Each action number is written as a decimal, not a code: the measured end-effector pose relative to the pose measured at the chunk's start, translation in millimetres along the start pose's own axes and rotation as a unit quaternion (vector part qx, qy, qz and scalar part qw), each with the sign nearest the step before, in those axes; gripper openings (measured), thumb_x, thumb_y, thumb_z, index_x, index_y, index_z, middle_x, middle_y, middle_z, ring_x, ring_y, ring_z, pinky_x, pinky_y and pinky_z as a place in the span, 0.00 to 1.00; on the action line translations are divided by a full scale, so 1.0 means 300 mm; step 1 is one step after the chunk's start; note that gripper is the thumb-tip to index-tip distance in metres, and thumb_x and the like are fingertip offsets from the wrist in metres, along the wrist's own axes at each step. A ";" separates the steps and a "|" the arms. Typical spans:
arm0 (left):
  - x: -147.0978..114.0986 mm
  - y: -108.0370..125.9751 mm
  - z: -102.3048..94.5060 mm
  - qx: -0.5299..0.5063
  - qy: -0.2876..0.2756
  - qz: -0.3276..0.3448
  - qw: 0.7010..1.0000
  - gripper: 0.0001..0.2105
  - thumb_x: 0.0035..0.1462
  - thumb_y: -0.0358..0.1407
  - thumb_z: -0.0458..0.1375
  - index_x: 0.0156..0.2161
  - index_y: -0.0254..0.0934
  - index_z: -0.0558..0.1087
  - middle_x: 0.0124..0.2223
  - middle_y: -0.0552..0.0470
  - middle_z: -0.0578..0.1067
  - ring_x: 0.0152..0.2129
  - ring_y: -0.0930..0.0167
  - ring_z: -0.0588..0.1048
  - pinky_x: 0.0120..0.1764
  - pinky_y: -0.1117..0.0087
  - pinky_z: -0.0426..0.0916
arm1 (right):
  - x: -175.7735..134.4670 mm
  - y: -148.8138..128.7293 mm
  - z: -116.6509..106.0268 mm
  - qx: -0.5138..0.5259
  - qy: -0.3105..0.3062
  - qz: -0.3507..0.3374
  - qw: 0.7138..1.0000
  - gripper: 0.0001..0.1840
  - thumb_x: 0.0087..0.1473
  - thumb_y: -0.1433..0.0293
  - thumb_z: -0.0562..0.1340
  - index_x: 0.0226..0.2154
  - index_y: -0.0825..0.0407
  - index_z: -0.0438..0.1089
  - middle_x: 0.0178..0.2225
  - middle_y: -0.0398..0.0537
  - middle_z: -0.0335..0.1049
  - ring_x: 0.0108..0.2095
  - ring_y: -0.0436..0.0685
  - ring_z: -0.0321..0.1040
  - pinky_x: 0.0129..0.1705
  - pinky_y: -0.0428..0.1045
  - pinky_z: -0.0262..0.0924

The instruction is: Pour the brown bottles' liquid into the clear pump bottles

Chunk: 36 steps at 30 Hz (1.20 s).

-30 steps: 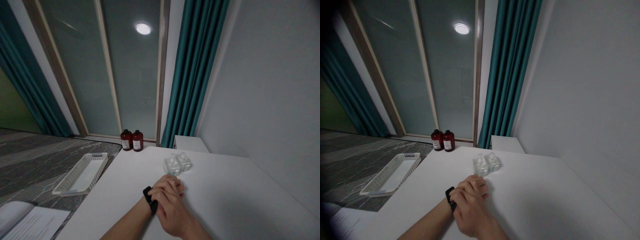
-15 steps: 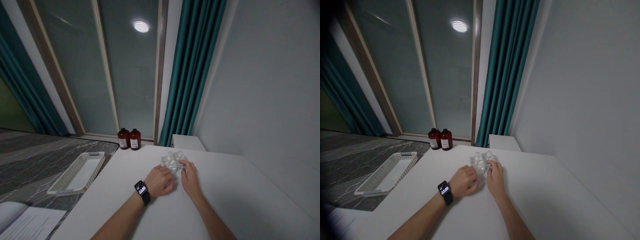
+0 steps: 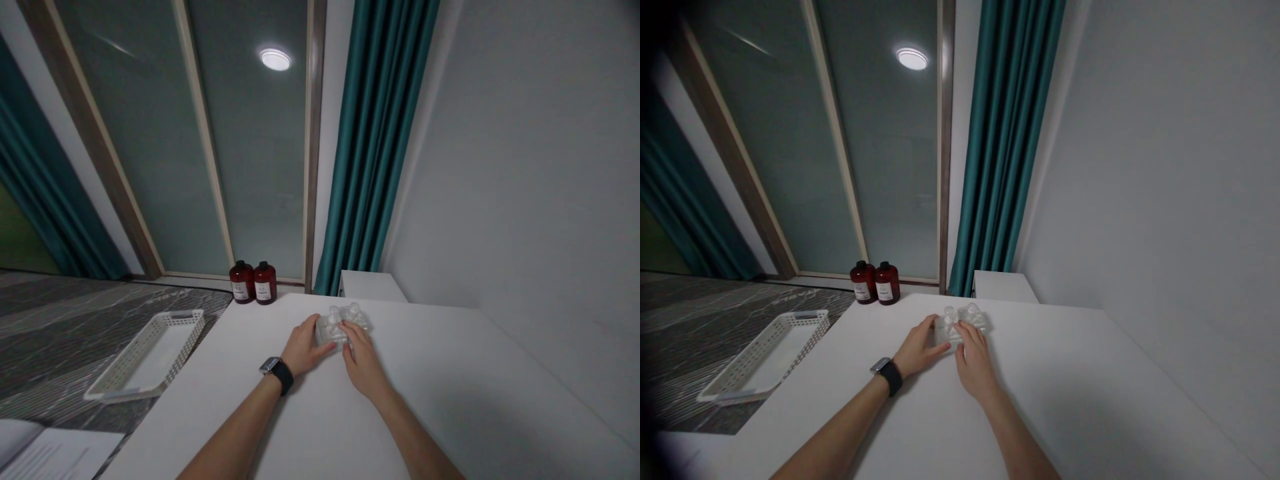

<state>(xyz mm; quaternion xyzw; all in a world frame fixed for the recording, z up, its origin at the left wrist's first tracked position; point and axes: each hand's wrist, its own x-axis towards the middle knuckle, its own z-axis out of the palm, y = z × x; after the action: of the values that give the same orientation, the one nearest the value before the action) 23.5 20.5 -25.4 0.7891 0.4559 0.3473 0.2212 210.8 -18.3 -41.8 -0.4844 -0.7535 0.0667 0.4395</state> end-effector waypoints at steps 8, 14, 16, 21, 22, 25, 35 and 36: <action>-0.027 -0.029 -0.136 -0.129 -0.169 0.038 0.976 0.33 0.50 0.41 0.67 0.60 0.37 0.62 0.56 0.42 0.72 0.52 0.60 0.71 0.56 0.58 0.63 | 0.002 -0.010 -0.019 -0.005 -0.003 0.036 0.999 0.26 0.55 0.79 0.51 0.53 0.50 0.67 0.55 0.53 0.69 0.56 0.62 0.64 0.57 0.64 0.57; -0.022 0.014 -0.161 -0.104 -0.144 0.096 0.979 0.27 0.57 0.42 0.62 0.60 0.39 0.64 0.57 0.42 0.67 0.56 0.60 0.65 0.61 0.55 0.57 | -0.031 -0.048 -0.004 0.174 -0.095 0.059 0.978 0.44 0.56 0.69 0.61 0.68 0.51 0.40 0.62 0.60 0.58 0.61 0.62 0.58 0.60 0.62 0.57; -0.010 0.042 -0.159 -0.089 -0.126 0.117 0.981 0.20 0.60 0.41 0.58 0.57 0.40 0.67 0.54 0.44 0.69 0.53 0.62 0.66 0.59 0.57 0.59 | -0.035 -0.057 0.009 0.201 -0.108 0.091 0.969 0.52 0.51 0.69 0.66 0.69 0.49 0.35 0.64 0.60 0.54 0.63 0.63 0.56 0.60 0.62 0.56; -0.014 0.080 -0.131 -0.075 -0.083 0.127 0.986 0.09 0.65 0.38 0.53 0.44 0.39 0.74 0.45 0.47 0.73 0.45 0.63 0.68 0.52 0.60 0.63 | -0.025 -0.065 0.027 0.248 -0.111 0.135 0.953 0.58 0.48 0.75 0.66 0.69 0.50 0.28 0.63 0.60 0.58 0.60 0.62 0.61 0.61 0.63 0.55; -0.021 0.081 -0.126 -0.084 -0.069 0.124 0.986 0.09 0.65 0.38 0.53 0.43 0.39 0.73 0.45 0.47 0.73 0.45 0.63 0.68 0.52 0.60 0.63 | -0.024 -0.066 0.027 0.250 -0.114 0.135 0.952 0.59 0.48 0.75 0.67 0.69 0.50 0.28 0.63 0.60 0.58 0.60 0.62 0.61 0.61 0.63 0.54; -0.041 0.084 -0.121 -0.086 -0.055 0.120 0.988 0.07 0.64 0.38 0.54 0.41 0.38 0.72 0.43 0.47 0.73 0.44 0.63 0.68 0.51 0.60 0.62 | -0.027 -0.070 0.025 0.244 -0.112 0.126 0.955 0.59 0.46 0.75 0.68 0.69 0.47 0.31 0.66 0.59 0.53 0.63 0.62 0.57 0.63 0.63 0.51; -0.078 0.094 -0.075 -0.111 0.033 0.033 0.993 0.06 0.57 0.36 0.60 0.34 0.38 0.66 0.40 0.48 0.72 0.41 0.62 0.70 0.47 0.59 0.65 | -0.035 -0.108 0.041 0.215 -0.097 0.163 0.958 0.62 0.42 0.75 0.70 0.69 0.45 0.32 0.69 0.58 0.46 0.66 0.64 0.50 0.64 0.65 0.48; -0.080 0.093 -0.072 -0.128 0.028 0.019 0.991 0.07 0.55 0.35 0.61 0.37 0.38 0.67 0.42 0.47 0.73 0.43 0.62 0.70 0.49 0.58 0.64 | -0.036 -0.104 0.040 0.217 -0.097 0.163 0.958 0.62 0.42 0.75 0.70 0.69 0.45 0.32 0.68 0.58 0.47 0.66 0.64 0.51 0.64 0.65 0.49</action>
<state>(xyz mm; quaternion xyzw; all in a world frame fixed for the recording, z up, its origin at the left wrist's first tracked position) 14.9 -13.3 -1.0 0.7525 0.3985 0.4293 0.3010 182.7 -39.2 -39.0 -0.4848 -0.6708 0.3461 0.4419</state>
